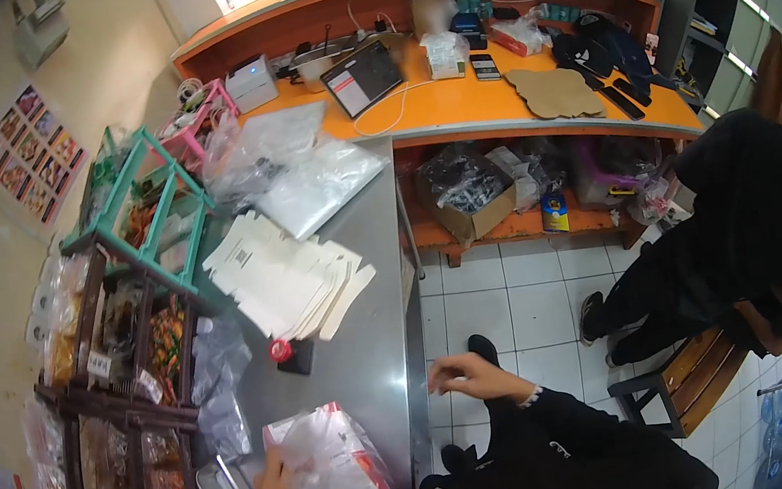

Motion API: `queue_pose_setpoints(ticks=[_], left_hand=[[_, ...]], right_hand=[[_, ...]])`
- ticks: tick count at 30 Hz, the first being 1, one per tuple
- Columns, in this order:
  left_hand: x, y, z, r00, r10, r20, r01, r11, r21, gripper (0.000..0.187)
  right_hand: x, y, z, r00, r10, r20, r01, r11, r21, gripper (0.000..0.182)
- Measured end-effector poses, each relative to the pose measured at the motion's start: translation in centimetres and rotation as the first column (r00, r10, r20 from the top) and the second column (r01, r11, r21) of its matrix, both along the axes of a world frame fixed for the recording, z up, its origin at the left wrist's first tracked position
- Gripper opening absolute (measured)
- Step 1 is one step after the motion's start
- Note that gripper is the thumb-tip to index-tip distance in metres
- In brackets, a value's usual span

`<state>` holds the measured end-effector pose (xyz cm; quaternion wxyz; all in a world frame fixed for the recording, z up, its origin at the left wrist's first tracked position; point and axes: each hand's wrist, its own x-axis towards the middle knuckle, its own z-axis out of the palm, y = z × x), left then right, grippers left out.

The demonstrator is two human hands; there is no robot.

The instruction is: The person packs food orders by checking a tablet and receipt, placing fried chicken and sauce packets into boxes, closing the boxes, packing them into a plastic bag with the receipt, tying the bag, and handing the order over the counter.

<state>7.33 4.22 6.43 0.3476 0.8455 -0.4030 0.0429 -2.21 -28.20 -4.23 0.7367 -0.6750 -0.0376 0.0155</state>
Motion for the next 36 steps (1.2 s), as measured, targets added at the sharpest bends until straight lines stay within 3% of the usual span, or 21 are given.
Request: queue_pose_setpoints(ticks=[3, 5, 7, 9, 11, 12, 13, 14, 15, 18, 19, 21, 24, 25, 27, 28, 30, 31, 32, 33, 36], left_hand=[[4.6, -11.6, 6.2, 0.939, -0.267, 0.215, 0.255, 0.964, 0.079, 0.018], [7.0, -15.8, 5.6, 0.939, -0.175, 0.294, 0.191, 0.981, -0.025, 0.016], [8.5, -21.0, 6.6, 0.994, -0.105, 0.009, 0.103, 0.949, -0.298, 0.017], [11.9, -28.6, 5.7, 0.935, -0.307, -0.175, 0.132, 0.764, -0.632, 0.019], [16.8, -36.9, 3.2, 0.975, -0.148, 0.167, 0.218, 0.79, -0.573, 0.021], [18.8, -41.7, 4.0, 0.837, -0.032, 0.546, 0.29, 0.872, -0.393, 0.02], [20.8, -46.5, 4.8, 0.53, 0.116, 0.84, 0.258, 0.921, -0.291, 0.019], [21.1, -50.7, 4.6, 0.856, -0.078, 0.512, 0.338, 0.833, -0.437, 0.019], [21.3, -54.8, 4.3, 0.957, -0.266, 0.111, 0.267, 0.673, -0.69, 0.02], [23.2, -64.1, 4.0, 0.952, -0.254, 0.171, 0.306, 0.775, -0.552, 0.015], [23.0, -66.3, 4.5, 0.969, -0.246, 0.029, 0.221, 0.803, -0.553, 0.015], [25.1, -70.5, 2.6, 0.967, -0.152, 0.205, 0.236, 0.842, -0.485, 0.014], [28.7, -74.0, -0.8, 0.904, -0.425, 0.036, 0.409, 0.84, -0.355, 0.024], [30.3, -74.1, -1.2, 0.858, -0.511, 0.057, 0.5, 0.803, -0.325, 0.03], [34.7, -72.6, -1.2, 0.737, -0.669, 0.097, 0.665, 0.693, -0.277, 0.044], [37.4, -71.7, -2.4, 0.895, -0.437, 0.085, 0.43, 0.8, -0.418, 0.053], [44.1, -68.4, -6.7, 0.995, 0.09, -0.053, -0.104, 0.806, -0.583, 0.067], [47.7, -66.5, -8.6, 0.932, 0.319, -0.171, -0.354, 0.709, -0.61, 0.07], [50.7, -64.6, -11.9, 0.884, 0.368, -0.289, -0.466, 0.647, -0.603, 0.069], [53.1, -64.0, -14.9, 0.818, 0.409, -0.404, -0.575, 0.575, -0.583, 0.067], [53.9, -63.4, -13.0, 0.701, -0.111, -0.704, -0.418, 0.736, -0.532, 0.065]], right_hand=[[-1.0, -6.7, -1.5, 0.979, -0.191, -0.067, 0.191, 0.982, -0.011, 0.011], [-1.1, -10.9, -1.3, 0.952, -0.283, -0.121, 0.291, 0.955, 0.052, 0.011], [-0.6, -15.1, 0.0, 0.921, -0.351, -0.168, 0.364, 0.93, 0.05, 0.012], [0.9, -20.0, 1.7, 0.919, -0.379, -0.113, 0.388, 0.918, 0.076, 0.017], [2.3, -25.1, 2.8, 0.882, -0.464, -0.078, 0.468, 0.883, 0.037, 0.021], [3.3, -28.1, 3.5, 0.854, -0.518, -0.043, 0.517, 0.855, -0.029, 0.024], [4.2, -30.9, 4.0, 0.825, -0.565, -0.004, 0.563, 0.821, -0.095, 0.026], [5.1, -33.5, 4.0, 0.786, -0.613, 0.078, 0.617, 0.772, -0.155, 0.029], [6.3, -35.9, 4.3, 0.746, -0.645, 0.163, 0.665, 0.716, -0.213, 0.032], [11.7, -41.5, 10.0, 0.712, -0.597, 0.37, 0.701, 0.631, -0.332, 0.042], [14.1, -43.0, 12.2, 0.701, -0.549, 0.455, 0.713, 0.543, -0.444, 0.046], [19.5, -46.1, 14.2, 0.672, -0.477, 0.567, 0.741, 0.417, -0.526, 0.054], [26.7, -51.8, 11.3, 0.757, -0.355, 0.549, 0.636, 0.204, -0.745, 0.051], [28.7, -53.7, 9.0, 0.766, -0.29, 0.573, 0.642, 0.352, -0.681, 0.044], [30.1, -56.0, 6.0, 0.818, -0.37, 0.44, 0.564, 0.37, -0.738, 0.038], [30.6, -56.9, 5.0, 0.836, -0.403, 0.372, 0.523, 0.382, -0.761, 0.035], [29.9, -56.3, 7.6, 0.671, -0.25, 0.698, 0.74, 0.168, -0.652, 0.022], [29.4, -55.3, 12.2, 0.743, -0.432, 0.511, 0.655, 0.313, -0.687, 0.021], [29.2, -54.6, 15.2, 0.784, -0.564, 0.26, 0.564, 0.471, -0.679, 0.021], [28.2, -56.4, 13.0, 0.69, -0.62, 0.375, 0.696, 0.425, -0.579, 0.022], [26.9, -60.7, 12.7, 0.524, -0.745, 0.413, 0.806, 0.277, -0.523, 0.02]])
